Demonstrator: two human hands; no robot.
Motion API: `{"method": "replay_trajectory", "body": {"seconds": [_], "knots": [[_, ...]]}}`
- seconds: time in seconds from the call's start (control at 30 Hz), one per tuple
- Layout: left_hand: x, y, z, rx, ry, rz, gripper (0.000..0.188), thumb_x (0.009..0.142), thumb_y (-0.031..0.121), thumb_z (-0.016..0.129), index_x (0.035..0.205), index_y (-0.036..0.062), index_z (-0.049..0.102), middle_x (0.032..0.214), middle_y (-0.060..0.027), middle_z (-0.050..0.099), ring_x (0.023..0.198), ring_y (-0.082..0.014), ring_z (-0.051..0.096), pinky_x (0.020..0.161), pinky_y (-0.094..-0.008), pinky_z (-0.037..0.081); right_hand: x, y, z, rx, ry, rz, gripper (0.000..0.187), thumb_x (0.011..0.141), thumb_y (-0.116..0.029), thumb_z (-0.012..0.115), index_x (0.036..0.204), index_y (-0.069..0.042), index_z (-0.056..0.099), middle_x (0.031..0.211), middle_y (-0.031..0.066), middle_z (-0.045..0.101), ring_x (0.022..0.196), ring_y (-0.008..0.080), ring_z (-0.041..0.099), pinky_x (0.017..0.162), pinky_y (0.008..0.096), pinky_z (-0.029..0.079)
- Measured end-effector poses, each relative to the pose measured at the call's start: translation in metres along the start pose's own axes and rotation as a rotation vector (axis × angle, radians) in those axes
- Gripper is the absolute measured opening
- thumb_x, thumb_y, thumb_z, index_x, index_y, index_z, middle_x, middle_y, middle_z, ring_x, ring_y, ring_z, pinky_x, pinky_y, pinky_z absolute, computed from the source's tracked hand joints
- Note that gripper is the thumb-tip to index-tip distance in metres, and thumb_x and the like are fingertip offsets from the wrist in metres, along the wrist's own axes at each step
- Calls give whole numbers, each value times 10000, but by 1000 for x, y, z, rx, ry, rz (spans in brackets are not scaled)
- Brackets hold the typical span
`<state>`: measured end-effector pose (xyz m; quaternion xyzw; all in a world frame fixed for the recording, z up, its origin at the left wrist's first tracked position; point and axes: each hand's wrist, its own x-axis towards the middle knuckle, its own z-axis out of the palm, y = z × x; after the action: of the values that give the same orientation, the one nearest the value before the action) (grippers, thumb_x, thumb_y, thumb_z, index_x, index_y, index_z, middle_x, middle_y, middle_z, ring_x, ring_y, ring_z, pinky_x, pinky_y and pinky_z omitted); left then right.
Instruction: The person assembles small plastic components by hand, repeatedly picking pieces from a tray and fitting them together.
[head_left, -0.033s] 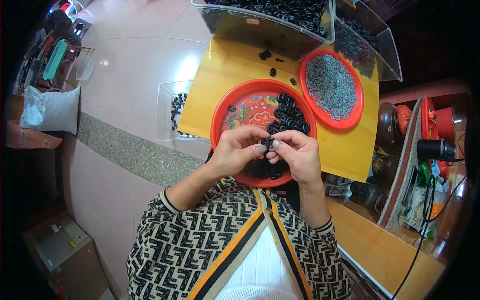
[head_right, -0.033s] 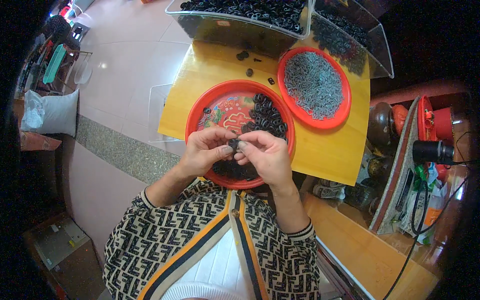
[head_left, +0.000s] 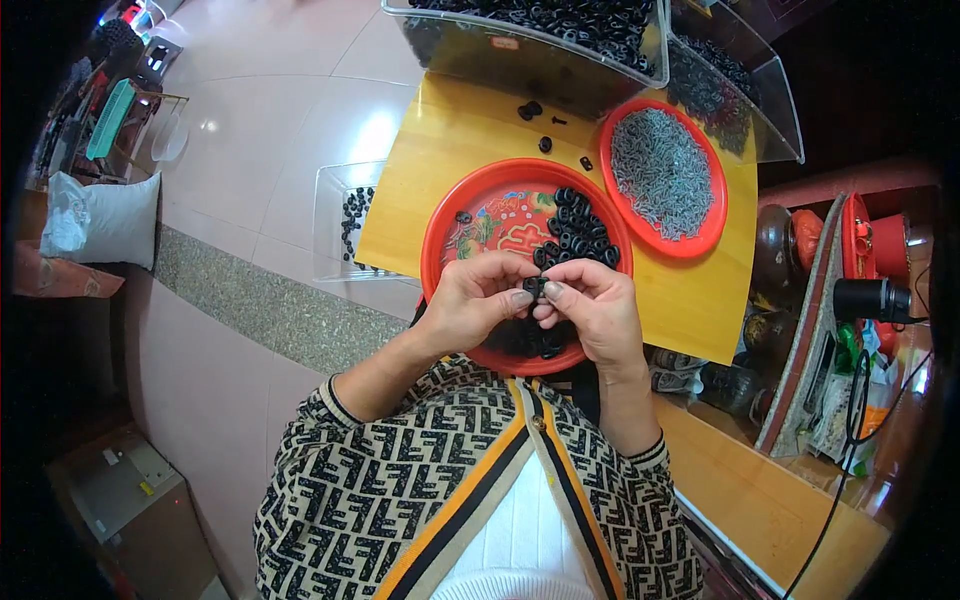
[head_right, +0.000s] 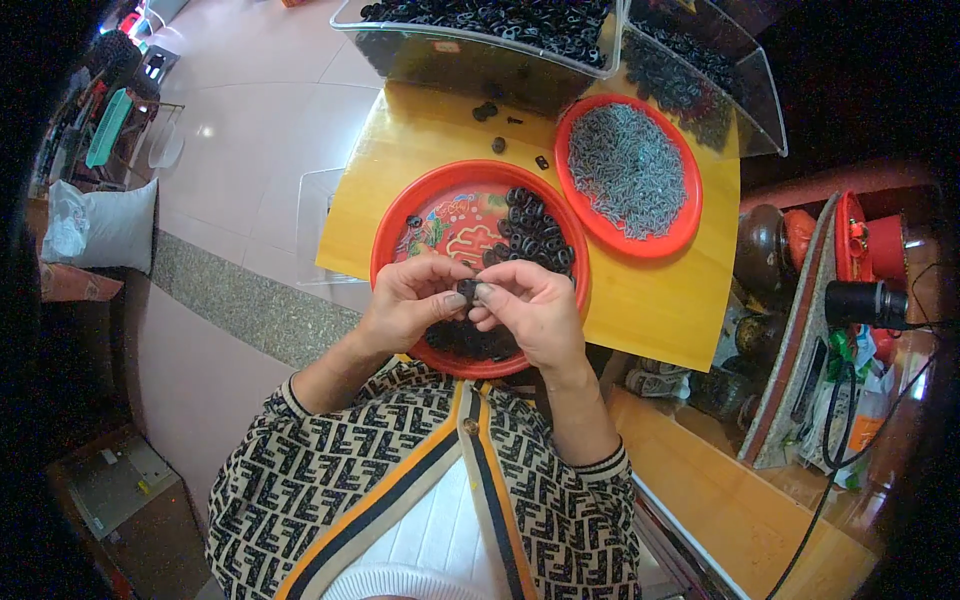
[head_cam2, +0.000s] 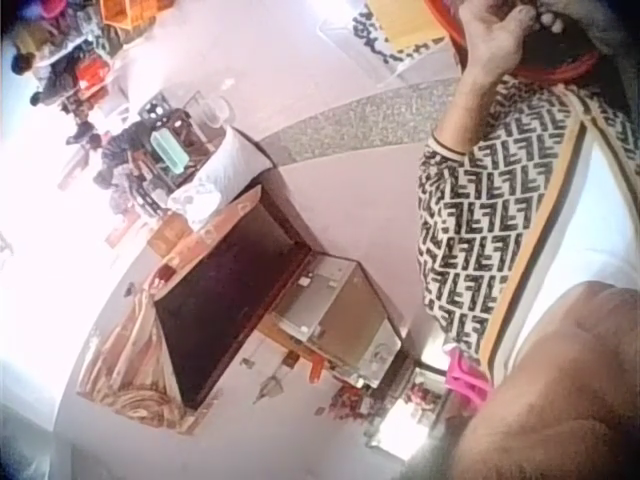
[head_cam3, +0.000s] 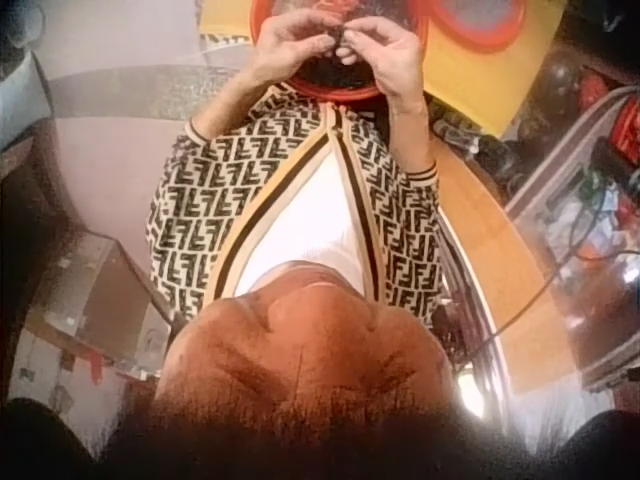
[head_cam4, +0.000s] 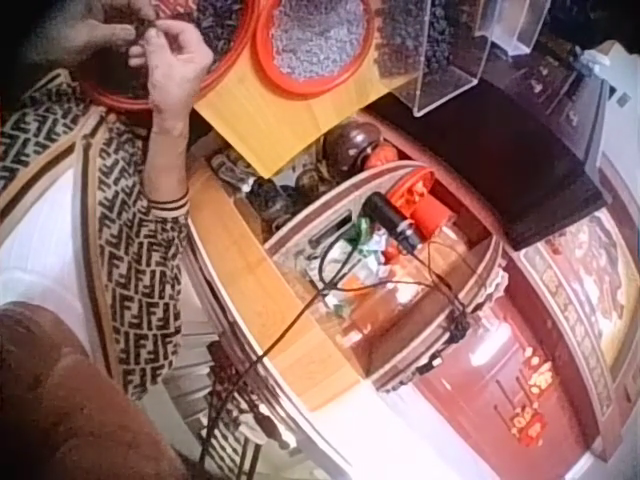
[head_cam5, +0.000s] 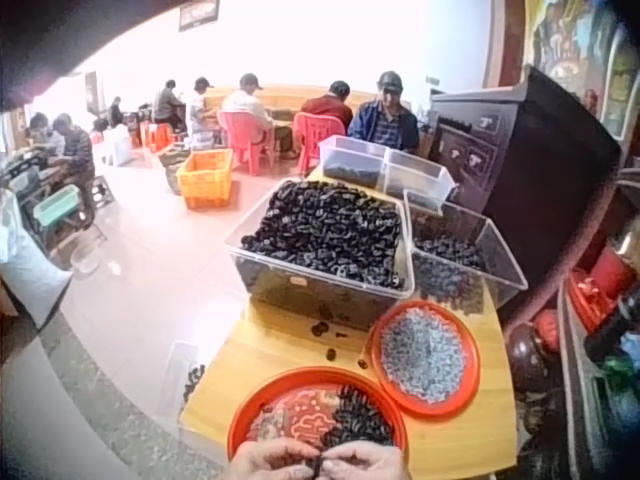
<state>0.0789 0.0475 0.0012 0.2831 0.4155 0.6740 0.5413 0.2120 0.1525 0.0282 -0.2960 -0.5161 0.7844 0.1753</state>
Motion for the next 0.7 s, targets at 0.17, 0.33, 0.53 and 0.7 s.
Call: {"method": "replay_trajectory", "body": {"seconds": [0.17,0.33,0.53,0.7], "knots": [[-1,5,3,49,-50,12,174,795,-30,545,968,-31,531,843,-52,578,748,-91,562,645,-210,464,3,3,-11,133,-122,76,139,780,-60,608,886,18,565,755,64,595,623,121,597,543,214,508],[-1,5,3,75,-93,40,206,761,-68,565,964,-37,543,895,-86,560,786,-117,546,675,-236,462,3,4,-12,220,-234,111,182,770,-97,629,888,4,534,760,49,579,619,118,593,551,218,511],[0,6,6,113,-106,67,147,766,-80,548,911,-56,544,827,-75,578,750,-118,577,665,-231,479,5,3,-15,178,-304,151,168,781,-107,619,874,-6,523,760,43,574,633,109,593,564,219,513],[-1,3,2,71,-71,15,174,746,-89,567,914,-45,559,900,-108,550,803,-137,544,683,-235,458,8,3,-12,153,-301,153,160,786,-111,612,867,-9,519,759,44,575,638,109,592,566,220,513]]}}
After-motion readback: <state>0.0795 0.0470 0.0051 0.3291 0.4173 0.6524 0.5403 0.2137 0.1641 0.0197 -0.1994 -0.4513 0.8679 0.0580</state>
